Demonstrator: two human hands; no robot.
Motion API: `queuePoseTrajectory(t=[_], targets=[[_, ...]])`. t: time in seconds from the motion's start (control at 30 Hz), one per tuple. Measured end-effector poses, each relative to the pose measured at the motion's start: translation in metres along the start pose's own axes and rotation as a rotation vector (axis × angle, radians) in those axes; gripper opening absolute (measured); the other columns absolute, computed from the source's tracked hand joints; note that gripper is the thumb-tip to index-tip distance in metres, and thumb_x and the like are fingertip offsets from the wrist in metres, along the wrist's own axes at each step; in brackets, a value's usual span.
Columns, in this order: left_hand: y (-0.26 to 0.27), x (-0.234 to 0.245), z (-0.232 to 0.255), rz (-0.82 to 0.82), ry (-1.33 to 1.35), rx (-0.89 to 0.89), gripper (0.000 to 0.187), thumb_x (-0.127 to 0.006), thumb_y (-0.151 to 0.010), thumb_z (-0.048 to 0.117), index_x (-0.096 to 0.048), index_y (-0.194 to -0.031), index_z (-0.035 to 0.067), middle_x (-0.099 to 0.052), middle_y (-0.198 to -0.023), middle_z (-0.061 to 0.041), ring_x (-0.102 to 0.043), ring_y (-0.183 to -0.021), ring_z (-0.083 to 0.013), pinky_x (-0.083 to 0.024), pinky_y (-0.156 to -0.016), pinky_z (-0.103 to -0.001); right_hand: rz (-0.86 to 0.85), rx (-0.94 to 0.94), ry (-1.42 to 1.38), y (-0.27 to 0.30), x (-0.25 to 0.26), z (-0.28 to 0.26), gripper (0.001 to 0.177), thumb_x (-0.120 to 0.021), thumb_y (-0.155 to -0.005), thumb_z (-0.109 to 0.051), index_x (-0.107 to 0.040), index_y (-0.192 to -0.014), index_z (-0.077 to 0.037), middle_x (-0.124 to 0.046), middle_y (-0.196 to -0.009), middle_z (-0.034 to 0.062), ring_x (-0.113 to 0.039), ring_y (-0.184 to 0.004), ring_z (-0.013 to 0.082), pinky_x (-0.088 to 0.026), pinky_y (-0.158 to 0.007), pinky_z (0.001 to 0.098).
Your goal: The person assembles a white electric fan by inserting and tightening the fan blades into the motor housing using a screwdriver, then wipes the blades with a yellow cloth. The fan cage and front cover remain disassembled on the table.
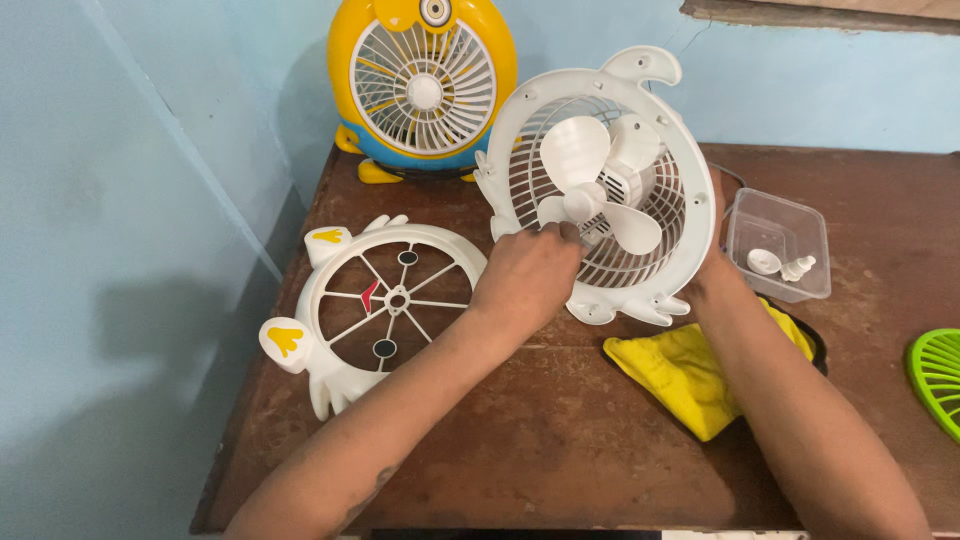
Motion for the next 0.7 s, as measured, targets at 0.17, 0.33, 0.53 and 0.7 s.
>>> queuePoseTrajectory(t=[0.17,0.33,0.53,0.7], targets=[[-0.003,0.030,-0.024,-0.187,0.070,0.085,0.028,-0.072,-0.088,0.033,-0.070,-0.095,0.005,-0.074,-0.086,-0.017,-0.072,-0.083,-0.0362,-0.055,-0.074,-0.051,-0.001,0.022,0.022,-0.006,0.002,-0.004,0.063,-0.043,-0.106,-0.053,-0.056,-0.146,-0.006,-0.064,-0.137,0.0155,-0.065,-0.122,0.0246,-0.052,-0.104,0.0414],[-0.004,0.064,-0.090,-0.144,0.330,0.133,0.031,-0.071,-0.093,0.036,-0.068,-0.097,0.005,-0.071,-0.089,-0.015,-0.070,-0.088,-0.0352,-0.053,-0.078,-0.048,0.019,0.044,0.062,-0.006,0.016,0.000,0.062,-0.045,-0.107,-0.051,-0.054,-0.148,-0.004,-0.063,-0.139,0.0162,-0.064,-0.124,0.0236,-0.052,-0.105,0.0397],[-0.018,0.033,-0.120,0.352,0.385,-0.036,0.054,-0.084,-0.094,0.036,-0.062,-0.117,-0.008,-0.046,-0.133,-0.032,-0.046,-0.126,-0.0451,-0.041,-0.104,-0.052,0.199,0.243,0.651,0.011,0.020,-0.059,0.061,-0.046,-0.109,-0.048,-0.053,-0.150,-0.003,-0.062,-0.142,0.0171,-0.063,-0.127,0.0224,-0.050,-0.106,0.0377],[-0.024,-0.016,-0.126,0.290,0.361,0.117,0.061,-0.085,-0.079,0.023,-0.052,-0.123,-0.004,-0.051,-0.126,-0.024,-0.048,-0.121,-0.0427,-0.043,-0.102,-0.051,-0.264,0.566,1.067,0.079,-0.032,-0.071,0.084,-0.065,-0.102,-0.038,-0.020,-0.160,0.003,-0.033,-0.160,0.0220,-0.044,-0.142,0.0261,-0.059,-0.097,0.0356]])
Point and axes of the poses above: each hand's wrist, its own y-axis away from the middle knuckle, its own x-axis out of the back of the hand, z = x × y, the point moved 7 cm from there along -y, towards the middle knuckle
